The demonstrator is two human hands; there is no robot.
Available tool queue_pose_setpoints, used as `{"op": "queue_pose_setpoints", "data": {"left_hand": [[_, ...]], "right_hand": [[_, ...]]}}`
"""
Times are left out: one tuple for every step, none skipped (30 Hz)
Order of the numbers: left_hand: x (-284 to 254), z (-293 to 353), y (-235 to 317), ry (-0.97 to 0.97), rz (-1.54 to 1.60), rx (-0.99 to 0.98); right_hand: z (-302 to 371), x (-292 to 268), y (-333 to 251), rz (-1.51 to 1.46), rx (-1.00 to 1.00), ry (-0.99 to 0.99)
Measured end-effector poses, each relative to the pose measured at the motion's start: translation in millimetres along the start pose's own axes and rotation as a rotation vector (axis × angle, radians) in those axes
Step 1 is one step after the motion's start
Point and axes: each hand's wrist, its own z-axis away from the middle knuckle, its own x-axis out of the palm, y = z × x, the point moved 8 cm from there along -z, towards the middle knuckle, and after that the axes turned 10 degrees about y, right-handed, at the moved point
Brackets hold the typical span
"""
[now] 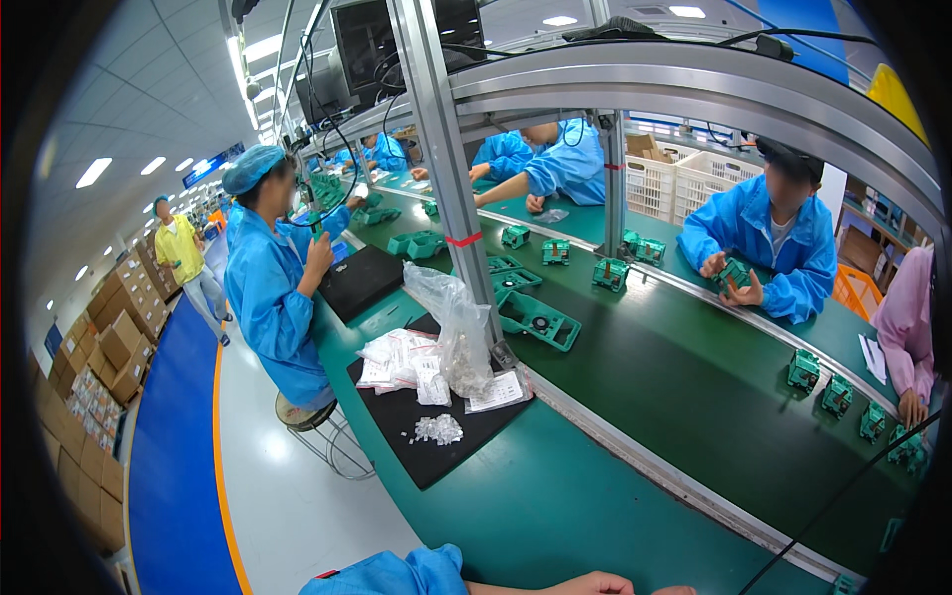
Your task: The person assembles components onto a green plastic electronic housing by hand, attaching circuit boards, plastic components, screws, and white pads.
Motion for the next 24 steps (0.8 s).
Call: {"op": "queue_pose_setpoints", "data": {"left_hand": [[0, 0, 2, -0.006, -0.036, 0.014], [-1, -1, 4, -0.005, -0.037, 0.015], [0, -1, 6, -0.02, -0.06, 0.035], [2, -2, 8, -0.035, -0.083, 0.056], [2, -3, 8, -0.035, -0.084, 0.056], [4, -4, 8, -0.044, -0.104, 0.062], [6, -6, 8, -0.053, -0.124, 0.068], [6, -8, 7, -0.052, -0.127, 0.07], [8, -10, 5, -0.066, -0.119, 0.081], [10, -13, 4, -0.081, -0.111, 0.093], [8, -17, 10, -0.083, -0.113, 0.094], [12, -20, 27, -0.162, -0.284, 0.19], [15, -24, 43, -0.243, -0.455, 0.287], [5, -38, 64, -0.231, -0.704, 0.554], [-17, -61, 89, -0.039, -0.893, 0.584], [-39, -86, 121, 0.135, -1.107, 0.579], [-72, -107, 151, 0.465, -1.309, 0.731], [-106, -139, 177, 0.722, -1.564, 0.561], [-143, -160, 194, 0.928, -1.63, 0.615], [-178, -174, 204, 1.051, -1.608, 0.585], [-222, -185, 203, 1.182, -1.615, 0.543], [-266, -192, 197, 1.277, -1.612, 0.468], [-277, -193, 193, 1.375, -1.605, 0.493], [-285, -187, 190, 1.483, -1.597, 0.515]], "right_hand": [[0, 0, -1, 0.0, 0.0, 0.0], [0, 0, 2, -0.004, 0.045, 0.001], [0, 0, 5, -0.008, 0.09, 0.002], [0, 0, 4, -0.009, 0.089, 0.003], [1, 0, 7, -0.018, 0.119, -0.005], [1, 0, 9, -0.026, 0.15, -0.012], [0, -1, 8, -0.026, 0.15, -0.012], [0, -1, 11, -0.057, 0.201, -0.012], [0, -1, 15, -0.088, 0.253, -0.012], [0, -3, 16, -0.088, 0.251, -0.01], [3, -1, 22, -0.126, 0.305, -0.033], [6, 0, 27, -0.162, 0.359, -0.055], [6, -3, 30, -0.158, 0.356, -0.052], [7, -6, 32, -0.137, 0.357, -0.03], [9, -9, 34, -0.108, 0.364, -0.007], [11, -12, 34, -0.094, 0.361, -0.007], [13, -17, 37, -0.069, 0.389, 0.019], [17, -22, 41, -0.032, 0.421, 0.048], [27, -25, 46, -0.013, 0.445, 0.063], [35, -27, 47, -0.008, 0.424, 0.067], [41, -29, 47, 0.012, 0.404, 0.084], [46, -30, 47, 0.024, 0.379, 0.1], [54, -31, 50, 0.06, 0.392, 0.1], [62, -34, 53, 0.087, 0.4, 0.1]]}}
